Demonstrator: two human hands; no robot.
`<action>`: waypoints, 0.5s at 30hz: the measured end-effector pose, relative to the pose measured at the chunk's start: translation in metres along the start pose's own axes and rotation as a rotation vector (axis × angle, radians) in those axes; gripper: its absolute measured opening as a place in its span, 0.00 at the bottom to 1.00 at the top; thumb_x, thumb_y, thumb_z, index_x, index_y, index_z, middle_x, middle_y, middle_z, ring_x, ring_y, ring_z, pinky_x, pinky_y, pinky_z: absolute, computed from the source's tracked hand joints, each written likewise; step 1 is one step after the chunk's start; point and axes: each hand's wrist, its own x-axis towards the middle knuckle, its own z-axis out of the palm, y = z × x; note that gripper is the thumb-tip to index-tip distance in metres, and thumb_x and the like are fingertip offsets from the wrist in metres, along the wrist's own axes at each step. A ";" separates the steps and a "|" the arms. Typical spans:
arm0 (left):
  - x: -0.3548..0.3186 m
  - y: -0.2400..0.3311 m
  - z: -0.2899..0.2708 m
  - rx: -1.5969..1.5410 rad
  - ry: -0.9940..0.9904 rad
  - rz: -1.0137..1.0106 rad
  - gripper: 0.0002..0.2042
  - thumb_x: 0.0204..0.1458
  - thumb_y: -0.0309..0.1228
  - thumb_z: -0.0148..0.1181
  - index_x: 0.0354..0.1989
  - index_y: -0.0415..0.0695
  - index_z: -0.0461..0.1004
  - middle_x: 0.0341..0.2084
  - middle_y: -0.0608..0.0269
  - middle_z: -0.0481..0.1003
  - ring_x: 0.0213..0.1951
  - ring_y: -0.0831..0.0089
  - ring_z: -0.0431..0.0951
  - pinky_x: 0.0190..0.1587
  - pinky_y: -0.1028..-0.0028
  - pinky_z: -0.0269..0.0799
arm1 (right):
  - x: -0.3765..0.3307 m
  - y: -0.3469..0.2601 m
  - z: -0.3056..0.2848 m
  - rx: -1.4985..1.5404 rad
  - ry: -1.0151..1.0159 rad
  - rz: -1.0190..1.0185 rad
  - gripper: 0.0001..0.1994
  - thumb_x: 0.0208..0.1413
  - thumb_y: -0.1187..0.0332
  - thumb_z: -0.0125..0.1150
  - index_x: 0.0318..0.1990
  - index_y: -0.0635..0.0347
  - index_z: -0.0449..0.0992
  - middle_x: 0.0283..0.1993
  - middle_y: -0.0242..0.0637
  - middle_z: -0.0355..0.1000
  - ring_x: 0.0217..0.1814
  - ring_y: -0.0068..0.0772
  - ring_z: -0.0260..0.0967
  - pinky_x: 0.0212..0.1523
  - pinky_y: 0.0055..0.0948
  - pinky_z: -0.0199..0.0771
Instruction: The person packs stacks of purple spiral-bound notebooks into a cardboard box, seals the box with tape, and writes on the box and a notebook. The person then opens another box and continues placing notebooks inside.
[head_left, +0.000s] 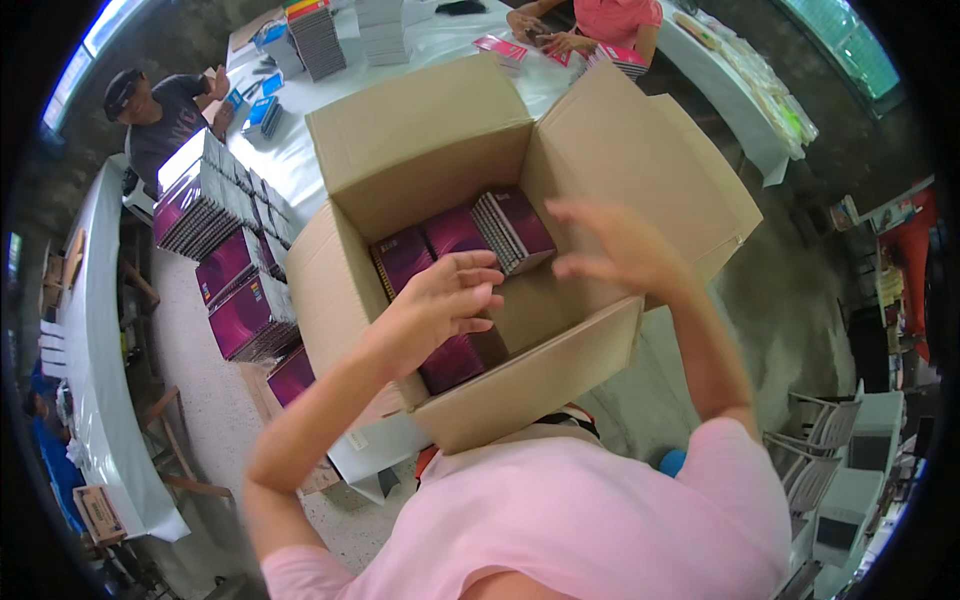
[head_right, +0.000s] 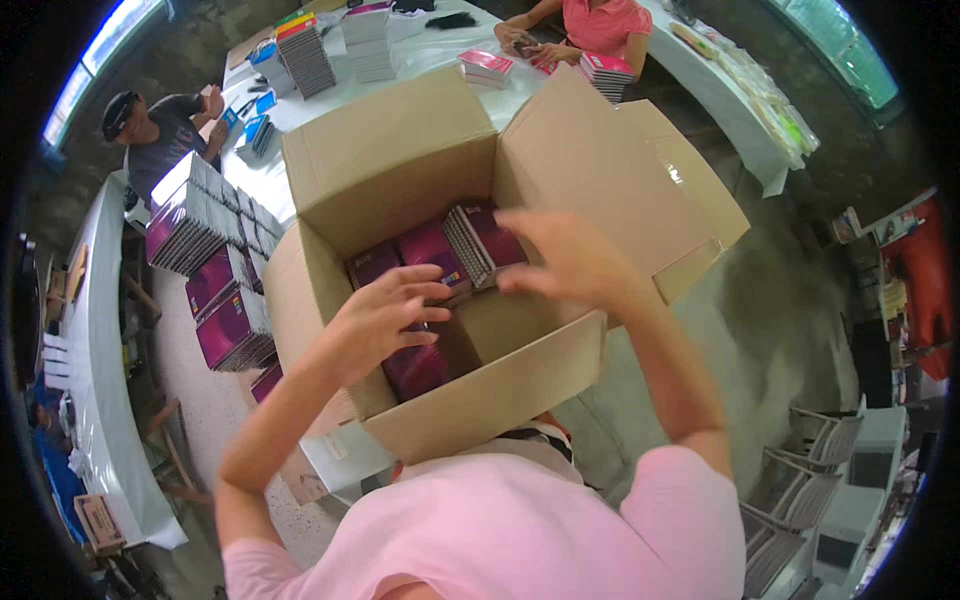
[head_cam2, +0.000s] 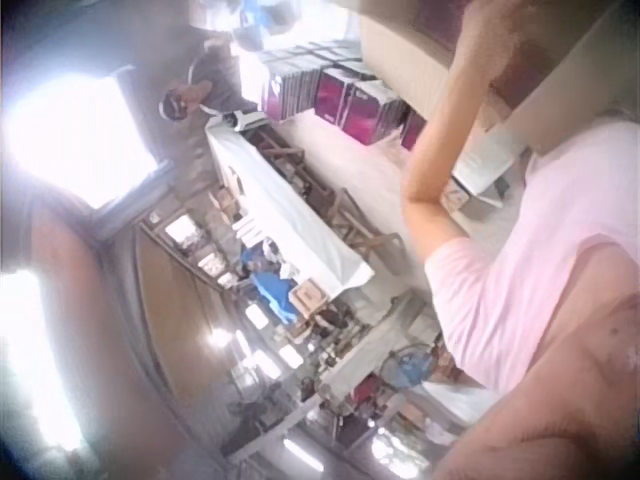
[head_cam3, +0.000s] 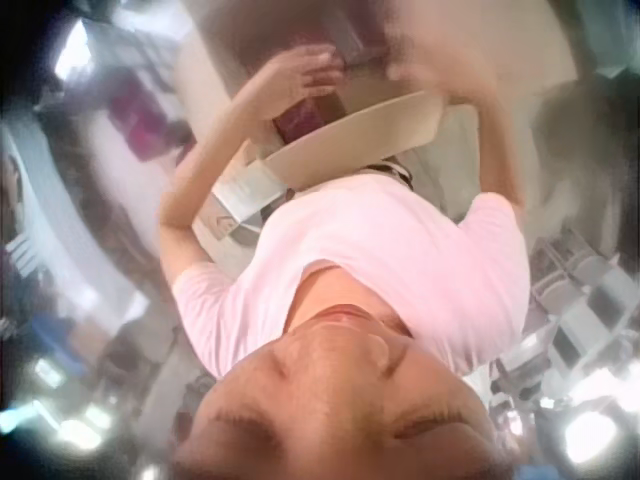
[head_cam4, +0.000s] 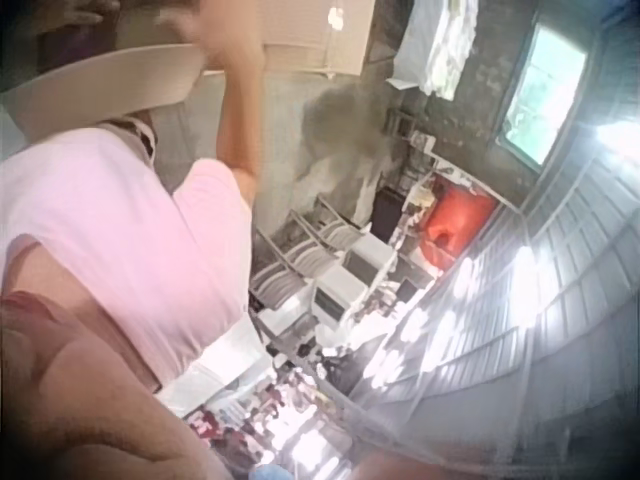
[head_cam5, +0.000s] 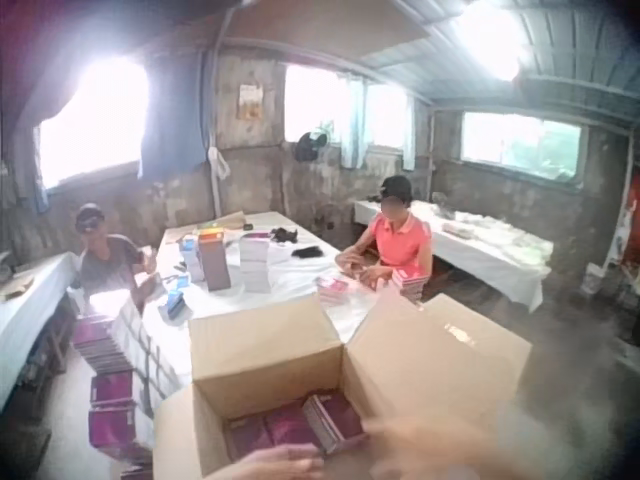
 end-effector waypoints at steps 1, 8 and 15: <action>0.026 -0.013 -0.004 -0.153 -0.013 -0.176 0.27 0.51 0.36 0.60 0.58 0.41 0.60 0.50 0.56 0.67 0.51 0.70 0.69 0.53 0.65 0.66 | -0.027 0.000 -0.006 0.032 -0.063 -0.015 0.35 0.45 0.55 0.65 0.60 0.61 0.61 0.58 0.48 0.64 0.59 0.47 0.61 0.61 0.39 0.58; 0.146 -0.129 0.029 -0.218 0.313 -0.603 0.46 0.40 0.57 0.64 0.62 0.44 0.51 0.57 0.53 0.55 0.60 0.60 0.55 0.61 0.61 0.53 | -0.098 0.041 0.035 -0.124 0.145 -0.332 0.30 0.39 0.55 0.67 0.50 0.61 0.70 0.39 0.38 0.71 0.44 0.36 0.69 0.58 0.40 0.59; 0.232 -0.202 0.005 -0.486 0.281 -0.097 0.43 0.42 0.67 0.52 0.62 0.49 0.56 0.60 0.59 0.57 0.62 0.63 0.53 0.64 0.62 0.44 | -0.098 0.063 0.059 -0.122 0.282 -0.443 0.18 0.42 0.62 0.59 0.40 0.63 0.74 0.24 0.32 0.64 0.31 0.29 0.66 0.52 0.36 0.62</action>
